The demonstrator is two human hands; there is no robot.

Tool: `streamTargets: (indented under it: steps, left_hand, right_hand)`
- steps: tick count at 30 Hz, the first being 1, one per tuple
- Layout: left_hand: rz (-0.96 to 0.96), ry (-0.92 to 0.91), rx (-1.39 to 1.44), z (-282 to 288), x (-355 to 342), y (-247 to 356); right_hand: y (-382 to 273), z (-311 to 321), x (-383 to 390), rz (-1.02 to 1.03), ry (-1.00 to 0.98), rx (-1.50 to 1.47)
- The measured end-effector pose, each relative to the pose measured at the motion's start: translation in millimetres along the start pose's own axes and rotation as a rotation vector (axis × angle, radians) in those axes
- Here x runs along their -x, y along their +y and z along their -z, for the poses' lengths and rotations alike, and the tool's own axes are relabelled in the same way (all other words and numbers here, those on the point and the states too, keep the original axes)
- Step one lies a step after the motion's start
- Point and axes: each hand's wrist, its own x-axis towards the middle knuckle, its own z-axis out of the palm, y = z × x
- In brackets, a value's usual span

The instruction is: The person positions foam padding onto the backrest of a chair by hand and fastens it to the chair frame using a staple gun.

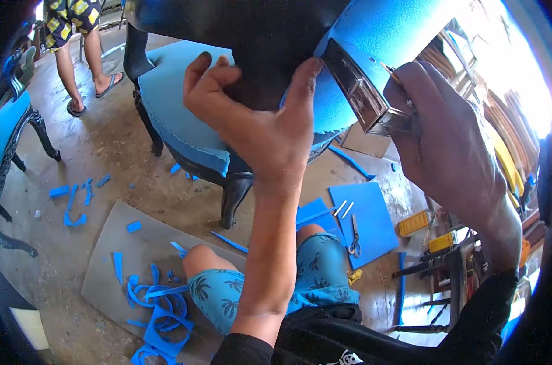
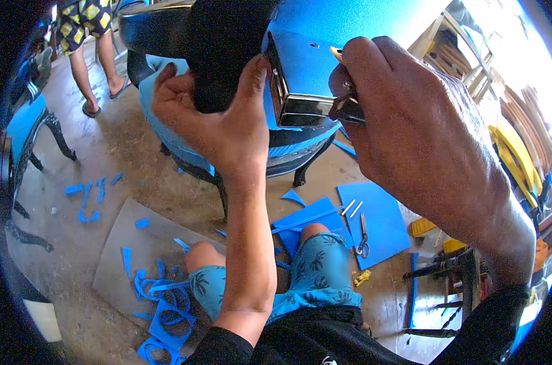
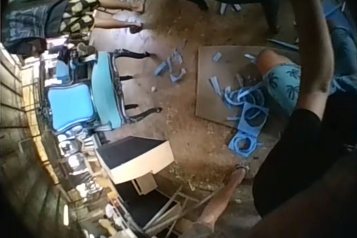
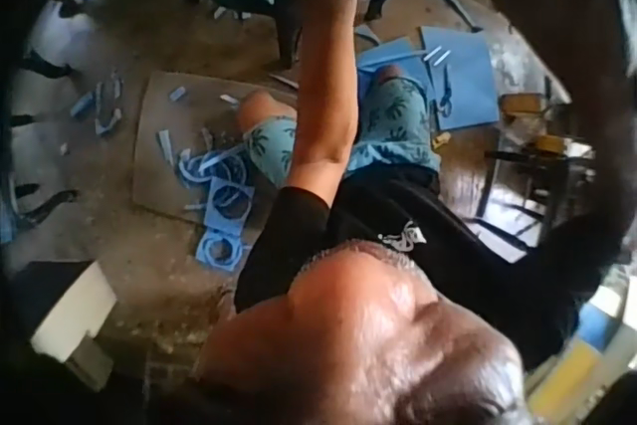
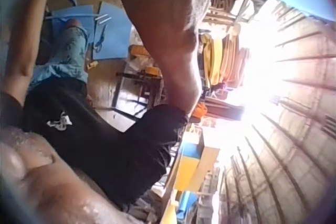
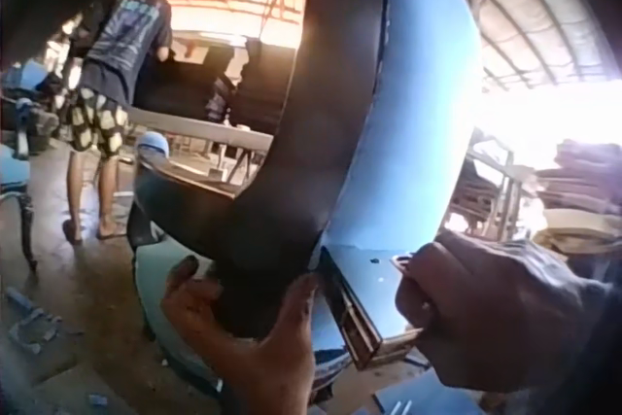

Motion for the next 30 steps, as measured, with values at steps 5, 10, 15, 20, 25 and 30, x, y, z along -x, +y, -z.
streamTargets:
  steps: [5, 10, 15, 20, 25, 30]
  left_hand:
    - [0.259, -0.219, 0.055, 14.0, -19.8, 2.4]
    - [0.175, -0.294, 0.017, 13.6, -22.7, -7.3]
    - [0.118, -0.262, 0.038, 9.9, -20.7, -14.2]
    - [0.097, -0.254, 0.009, 8.4, -19.2, -19.0]
    - [0.143, -0.258, 0.011, 8.6, -18.1, -18.3]
    - [0.178, -0.272, 0.013, 11.6, -21.1, -13.8]
  right_hand:
    - [-1.2, -0.4, 1.3, -0.005, -0.021, 0.003]
    - [-2.7, -8.6, 5.0, -0.028, -0.016, -0.068]
    - [-6.6, -9.1, 5.9, -0.057, -0.02, -0.055]
    - [-10.0, -13.1, 5.6, -0.065, -0.011, -0.044]
    - [-11.2, -13.2, 6.0, -0.077, -0.031, -0.034]
    - [-11.5, -17.3, 3.7, -0.066, -0.015, -0.028]
